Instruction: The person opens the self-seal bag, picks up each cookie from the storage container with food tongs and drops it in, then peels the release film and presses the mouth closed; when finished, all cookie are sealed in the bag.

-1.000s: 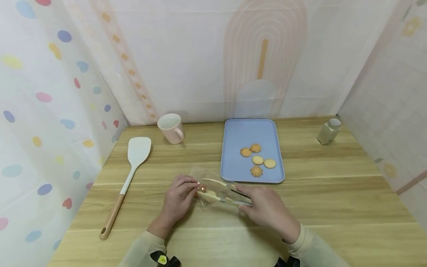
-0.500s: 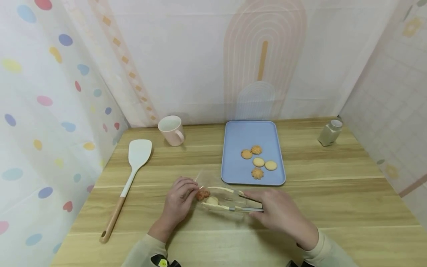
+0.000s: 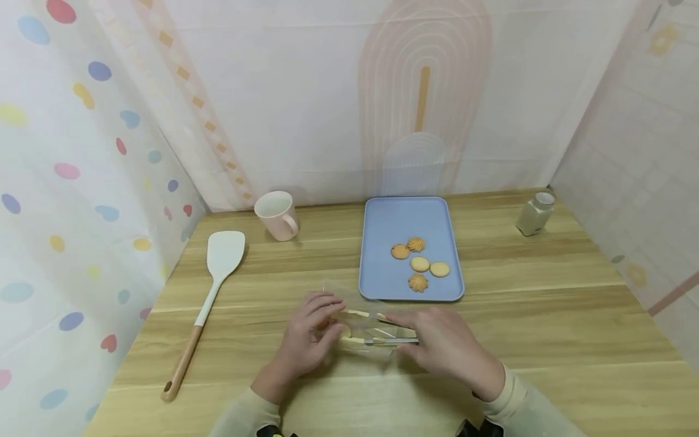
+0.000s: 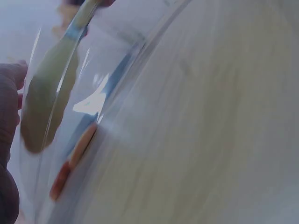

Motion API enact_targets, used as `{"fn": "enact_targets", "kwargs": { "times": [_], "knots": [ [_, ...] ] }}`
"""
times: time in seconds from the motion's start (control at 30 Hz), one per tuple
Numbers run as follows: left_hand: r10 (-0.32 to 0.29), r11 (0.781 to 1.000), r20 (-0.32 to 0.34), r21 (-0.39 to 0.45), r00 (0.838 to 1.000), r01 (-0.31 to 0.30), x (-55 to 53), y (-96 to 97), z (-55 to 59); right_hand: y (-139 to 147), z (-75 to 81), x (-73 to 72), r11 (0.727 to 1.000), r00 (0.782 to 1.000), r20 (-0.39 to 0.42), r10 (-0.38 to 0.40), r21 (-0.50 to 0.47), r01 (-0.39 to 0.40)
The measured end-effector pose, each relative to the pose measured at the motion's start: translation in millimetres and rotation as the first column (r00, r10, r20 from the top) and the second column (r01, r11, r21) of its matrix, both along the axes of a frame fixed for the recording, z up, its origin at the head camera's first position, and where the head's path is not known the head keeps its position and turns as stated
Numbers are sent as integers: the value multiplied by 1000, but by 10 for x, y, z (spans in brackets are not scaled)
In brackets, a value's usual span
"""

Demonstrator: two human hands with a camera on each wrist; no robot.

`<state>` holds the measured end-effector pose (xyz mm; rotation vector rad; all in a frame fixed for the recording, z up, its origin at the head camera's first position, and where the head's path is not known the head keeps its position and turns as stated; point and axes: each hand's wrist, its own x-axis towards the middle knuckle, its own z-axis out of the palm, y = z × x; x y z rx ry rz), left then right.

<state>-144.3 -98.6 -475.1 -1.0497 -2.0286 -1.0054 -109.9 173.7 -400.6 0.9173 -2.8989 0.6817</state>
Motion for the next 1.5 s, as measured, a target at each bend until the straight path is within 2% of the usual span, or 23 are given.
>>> {"fn": "enact_targets", "kwargs": {
  "times": [0.17, 0.33, 0.47, 0.7, 0.9, 1.03, 1.17, 1.33, 1.5],
  "knots": [
    [-27, 998, 34, -47, 999, 29, 33, 150, 33, -4, 22, 5, 1000, 1000, -22, 0, 8, 0],
    [-1, 1000, 43, -17, 999, 1, 31, 198, 17, 2, 29, 22, 1000, 998, -52, 17, 10, -16],
    [7, 1000, 47, 22, 999, -8, 35, 209, -2, 54, 49, 42, 1000, 999, -40, 25, 12, -25],
    [1, 999, -8, 41, 1000, -1, 23, 216, -4, 246, 118, 82, 999, 996, 80, -44, -5, 44],
    [2, 999, -36, 54, 999, 0, 27, 218, -3, 390, 132, 97, 996, 992, 90, -87, 1, 88],
    [0, 997, -23, 75, 1000, 2, 28, 220, -13, 466, 140, 115, 991, 987, 92, -132, 1, 132],
    [0, 995, 3, 99, 1000, 0, 18, 200, -30, 595, 162, 154, 990, 987, 76, -141, 3, 141],
    [44, 993, 75, 110, 996, -52, -1, 59, -34, 761, 199, 227, 988, 987, 65, -148, -20, 150],
    [127, 983, 90, 120, 988, -137, -56, -161, -12, 725, 134, 257, 992, 990, 79, -115, -34, 118]
  ]
}}
